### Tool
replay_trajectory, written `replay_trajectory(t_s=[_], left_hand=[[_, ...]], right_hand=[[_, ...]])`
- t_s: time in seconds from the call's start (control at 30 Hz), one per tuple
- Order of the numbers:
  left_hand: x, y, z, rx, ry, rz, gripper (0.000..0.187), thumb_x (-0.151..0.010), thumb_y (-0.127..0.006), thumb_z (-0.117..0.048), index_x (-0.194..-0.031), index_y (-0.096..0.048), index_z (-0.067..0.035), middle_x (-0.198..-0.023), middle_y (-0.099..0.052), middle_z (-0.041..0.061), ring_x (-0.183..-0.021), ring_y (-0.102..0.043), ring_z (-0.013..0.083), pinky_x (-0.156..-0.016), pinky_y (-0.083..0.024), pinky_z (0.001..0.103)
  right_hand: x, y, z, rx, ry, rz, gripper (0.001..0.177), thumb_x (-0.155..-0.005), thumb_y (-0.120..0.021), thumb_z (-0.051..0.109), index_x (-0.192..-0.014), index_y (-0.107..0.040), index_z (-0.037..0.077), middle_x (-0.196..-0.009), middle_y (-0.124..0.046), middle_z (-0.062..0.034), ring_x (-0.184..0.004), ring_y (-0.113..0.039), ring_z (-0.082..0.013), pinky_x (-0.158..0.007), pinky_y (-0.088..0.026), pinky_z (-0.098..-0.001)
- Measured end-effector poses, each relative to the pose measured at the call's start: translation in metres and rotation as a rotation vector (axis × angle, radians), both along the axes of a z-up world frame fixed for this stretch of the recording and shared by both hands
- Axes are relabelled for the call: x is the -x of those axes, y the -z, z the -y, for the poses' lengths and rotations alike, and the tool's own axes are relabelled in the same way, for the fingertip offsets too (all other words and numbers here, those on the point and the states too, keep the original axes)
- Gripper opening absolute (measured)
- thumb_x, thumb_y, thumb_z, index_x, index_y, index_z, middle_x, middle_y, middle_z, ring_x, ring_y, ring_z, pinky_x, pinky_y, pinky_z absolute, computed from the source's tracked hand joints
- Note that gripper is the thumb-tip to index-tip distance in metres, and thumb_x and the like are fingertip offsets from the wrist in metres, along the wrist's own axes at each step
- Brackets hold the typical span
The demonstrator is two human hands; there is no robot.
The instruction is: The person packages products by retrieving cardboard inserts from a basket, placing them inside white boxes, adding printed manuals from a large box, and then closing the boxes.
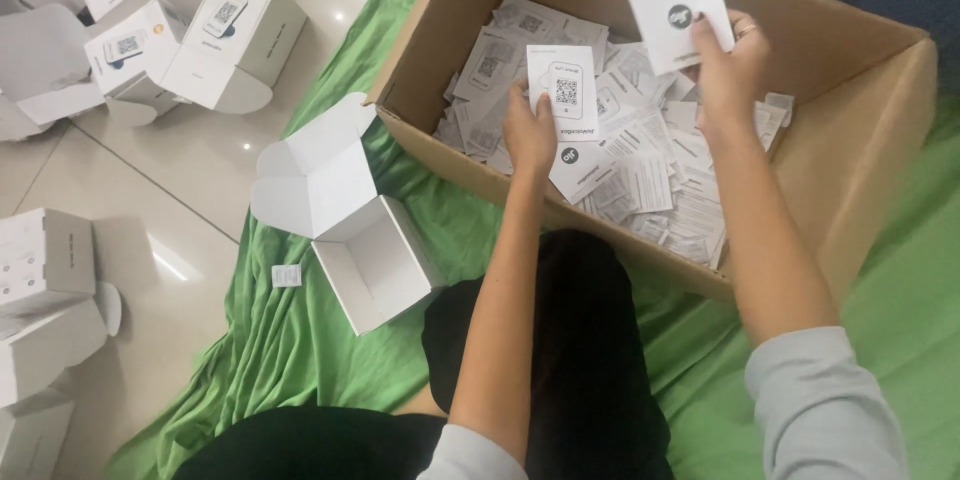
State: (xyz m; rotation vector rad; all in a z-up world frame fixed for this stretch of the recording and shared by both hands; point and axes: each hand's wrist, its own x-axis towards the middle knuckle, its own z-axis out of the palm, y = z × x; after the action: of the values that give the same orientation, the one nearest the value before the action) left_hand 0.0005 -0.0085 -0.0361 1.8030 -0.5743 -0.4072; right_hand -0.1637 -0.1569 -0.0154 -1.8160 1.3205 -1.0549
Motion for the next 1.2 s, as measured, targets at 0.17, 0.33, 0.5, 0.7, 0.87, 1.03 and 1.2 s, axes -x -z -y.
replay_trajectory(t_s=[0.17,0.33,0.5,0.7,0.87,1.03,1.2], left_hand=[[0.000,-0.004,0.007,0.032,0.079,0.050,0.033,-0.097,-0.058,-0.009,-0.129,-0.056,0.000,-0.113,-0.073,0.024,-0.107,-0.072,0.0371,-0.090,-0.053,0.043],[-0.004,0.017,0.007,0.049,0.151,0.070,0.032,-0.101,-0.058,-0.012,-0.129,-0.054,0.003,-0.112,-0.073,0.027,-0.106,-0.072,0.0388,-0.089,-0.054,0.044],[-0.006,-0.009,0.015,0.173,0.202,-0.032,0.040,-0.101,-0.057,-0.012,-0.136,-0.046,0.004,-0.114,-0.070,0.026,-0.104,-0.073,0.0364,-0.087,-0.056,0.043],[0.005,-0.036,0.003,-0.015,0.250,-0.005,0.061,-0.093,-0.061,-0.004,-0.148,-0.034,-0.001,-0.111,-0.069,0.025,-0.096,-0.070,0.0340,-0.083,-0.053,0.042],[0.001,-0.022,0.003,0.094,0.136,-0.048,0.043,-0.100,-0.055,-0.011,-0.141,-0.044,-0.004,-0.107,-0.073,0.022,-0.096,-0.073,0.0334,-0.084,-0.054,0.042],[0.003,-0.030,0.006,0.093,0.162,-0.019,0.029,-0.109,-0.047,-0.023,-0.125,-0.059,-0.002,-0.105,-0.074,0.021,-0.097,-0.073,0.0309,-0.085,-0.053,0.040],[0.000,-0.028,0.006,0.172,0.205,-0.087,0.033,-0.116,-0.044,-0.029,-0.125,-0.064,-0.003,-0.111,-0.073,0.019,-0.106,-0.069,0.0253,-0.091,-0.051,0.039]], right_hand=[[-0.007,-0.010,-0.010,-0.539,-0.308,0.683,0.012,-0.107,-0.067,0.014,-0.108,-0.064,0.003,-0.107,-0.075,-0.0097,-0.096,-0.075,-0.0137,-0.085,-0.065,-0.0263],[-0.021,0.003,-0.032,-0.598,-0.539,0.485,0.022,-0.100,-0.067,0.010,-0.119,-0.066,0.000,-0.108,-0.073,-0.0084,-0.092,-0.071,-0.0111,-0.080,-0.059,-0.0256],[-0.027,0.007,-0.017,-0.489,-0.504,0.367,0.024,-0.093,-0.070,0.007,-0.115,-0.065,-0.002,-0.102,-0.074,-0.0086,-0.088,-0.072,-0.0130,-0.077,-0.062,-0.0274],[-0.022,0.018,-0.023,-0.344,-0.433,0.192,0.023,-0.093,-0.075,0.007,-0.113,-0.069,-0.003,-0.100,-0.074,-0.0074,-0.086,-0.067,-0.0108,-0.076,-0.055,-0.0269],[-0.023,0.011,-0.033,-0.351,-0.483,0.235,0.030,-0.093,-0.073,0.006,-0.121,-0.067,-0.002,-0.105,-0.073,-0.0054,-0.090,-0.067,-0.0087,-0.079,-0.055,-0.0247],[-0.024,-0.007,-0.034,-0.437,-0.482,0.319,0.031,-0.092,-0.073,0.005,-0.122,-0.067,-0.003,-0.108,-0.073,-0.0058,-0.090,-0.067,-0.0092,-0.078,-0.056,-0.0243],[-0.025,-0.009,-0.033,-0.478,-0.466,0.307,0.032,-0.090,-0.074,0.004,-0.121,-0.066,-0.003,-0.108,-0.073,-0.0069,-0.092,-0.069,-0.0089,-0.078,-0.058,-0.0240]])
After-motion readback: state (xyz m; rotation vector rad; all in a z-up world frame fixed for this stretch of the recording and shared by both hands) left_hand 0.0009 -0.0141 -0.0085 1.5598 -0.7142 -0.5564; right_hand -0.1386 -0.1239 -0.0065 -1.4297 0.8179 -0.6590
